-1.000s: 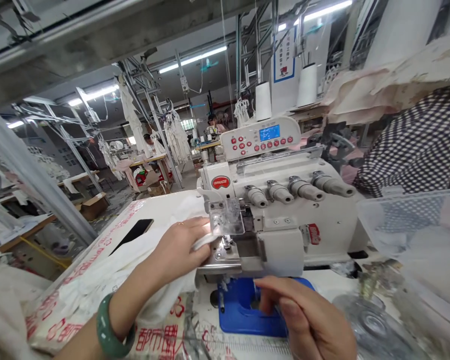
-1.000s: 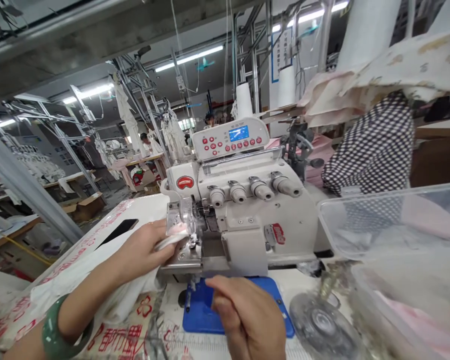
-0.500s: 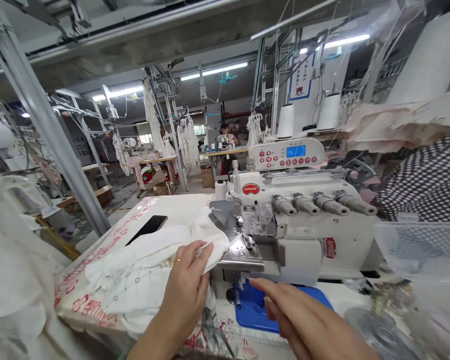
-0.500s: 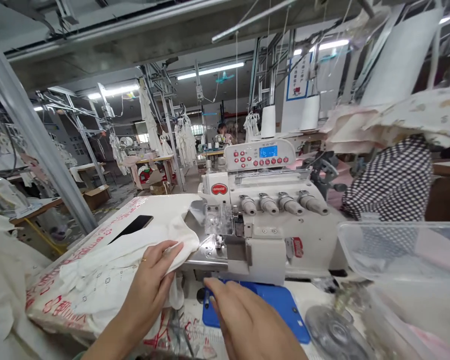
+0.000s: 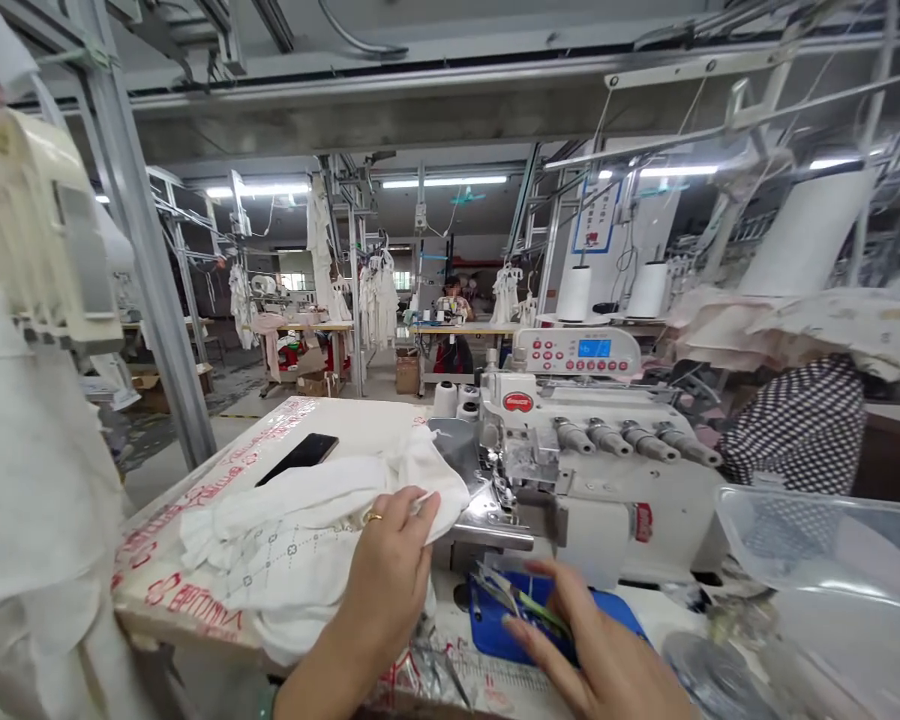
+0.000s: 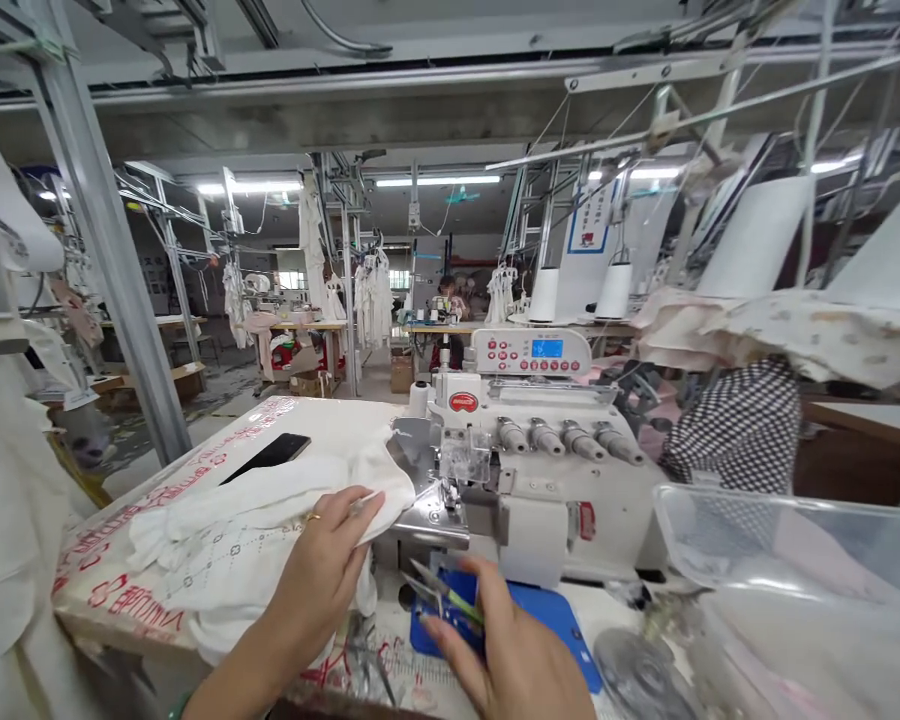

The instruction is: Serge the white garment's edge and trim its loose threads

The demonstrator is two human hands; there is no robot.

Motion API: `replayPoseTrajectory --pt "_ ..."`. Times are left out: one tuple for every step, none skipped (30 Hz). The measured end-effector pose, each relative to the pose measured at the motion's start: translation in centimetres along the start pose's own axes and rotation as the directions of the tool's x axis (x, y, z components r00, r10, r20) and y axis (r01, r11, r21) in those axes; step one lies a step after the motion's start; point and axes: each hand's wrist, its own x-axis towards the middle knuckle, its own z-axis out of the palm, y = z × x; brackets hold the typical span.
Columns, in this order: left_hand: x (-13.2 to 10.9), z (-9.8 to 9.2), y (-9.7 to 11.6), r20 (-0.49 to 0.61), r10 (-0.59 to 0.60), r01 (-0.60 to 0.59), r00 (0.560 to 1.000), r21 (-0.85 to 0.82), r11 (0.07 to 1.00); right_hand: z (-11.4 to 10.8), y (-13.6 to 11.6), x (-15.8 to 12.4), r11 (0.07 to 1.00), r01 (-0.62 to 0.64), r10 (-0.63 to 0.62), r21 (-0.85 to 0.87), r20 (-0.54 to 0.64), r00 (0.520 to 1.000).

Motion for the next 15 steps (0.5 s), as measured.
replayPoseTrajectory --pt "0.0 0.0 0.0 -0.003 -0.003 0.003 1.0 0.003 1.0 -0.9 -0.4 0.6 0.996 0.046 -0.047 -0.081 -0.011 0.999" --pt "0.0 0.0 0.0 -0.005 -0.005 0.005 1.0 0.005 1.0 -1.8 -0.8 1.3 0.981 0.094 -0.101 -0.168 -0.037 0.994" --pt "0.0 0.0 0.0 -0.004 -0.008 0.008 1.0 0.006 1.0 -2.6 -1.3 1.9 0.955 0.131 -0.154 -0.266 -0.07 0.986" --pt "0.0 -0.1 0.0 -0.003 -0.009 0.009 1.0 0.009 1.0 -3.2 -1.7 2.5 0.915 0.158 -0.206 -0.37 -0.095 0.974" --pt "0.0 -0.2 0.0 -0.001 -0.014 0.014 1.0 0.013 1.0 -3.6 -2.2 3.1 0.867 0.165 -0.246 -0.47 -0.115 0.963" --pt "0.0 -0.2 0.1 0.003 -0.02 0.02 1.0 0.017 1.0 -3.8 -2.7 3.6 0.819 0.159 -0.269 -0.551 -0.124 0.955" --pt "0.0 -0.3 0.1 0.008 -0.027 0.027 1.0 0.022 0.999 -3.9 -3.1 4.1 0.778 0.148 -0.279 -0.61 -0.124 0.952" --pt "0.0 -0.3 0.1 0.015 -0.035 0.035 0.999 0.026 0.999 -3.8 -3.5 4.5 0.749 0.13 -0.276 -0.65 -0.127 0.953" --pt "0.0 -0.3 0.2 0.023 -0.044 0.044 0.999 0.03 0.999 -3.6 -3.9 5.0 0.731 0.113 -0.263 -0.673 -0.125 0.957" --pt "0.0 -0.3 0.3 0.032 -0.053 0.052 0.998 0.031 0.998 -3.3 -4.3 5.5 0.724 0.099 -0.244 -0.682 -0.12 0.962" --pt "0.1 -0.2 0.4 0.041 -0.061 0.06 0.997 0.027 0.998 -3.0 -4.5 5.9 0.724 0.083 -0.222 -0.685 -0.117 0.968" --pt "0.1 -0.2 0.6 0.049 -0.069 0.068 0.996 0.018 0.998 -2.6 -4.7 6.3 0.728 0.072 -0.202 -0.682 -0.114 0.973" --pt "0.2 -0.2 0.7 0.051 -0.077 0.077 0.996 0.003 0.997 -2.3 -4.7 6.7 0.733 0.065 -0.19 -0.677 -0.112 0.975" --pt "0.2 -0.3 0.7 0.046 -0.087 0.088 0.995 -0.025 0.996 -2.0 -4.7 7.0 0.742 0.067 -0.185 -0.667 -0.107 0.977" --pt "0.2 -0.4 0.6 0.03 -0.103 0.105 0.994 -0.072 0.992 -1.7 -4.6 7.1 0.751 0.076 -0.186 -0.656 -0.1 0.977"
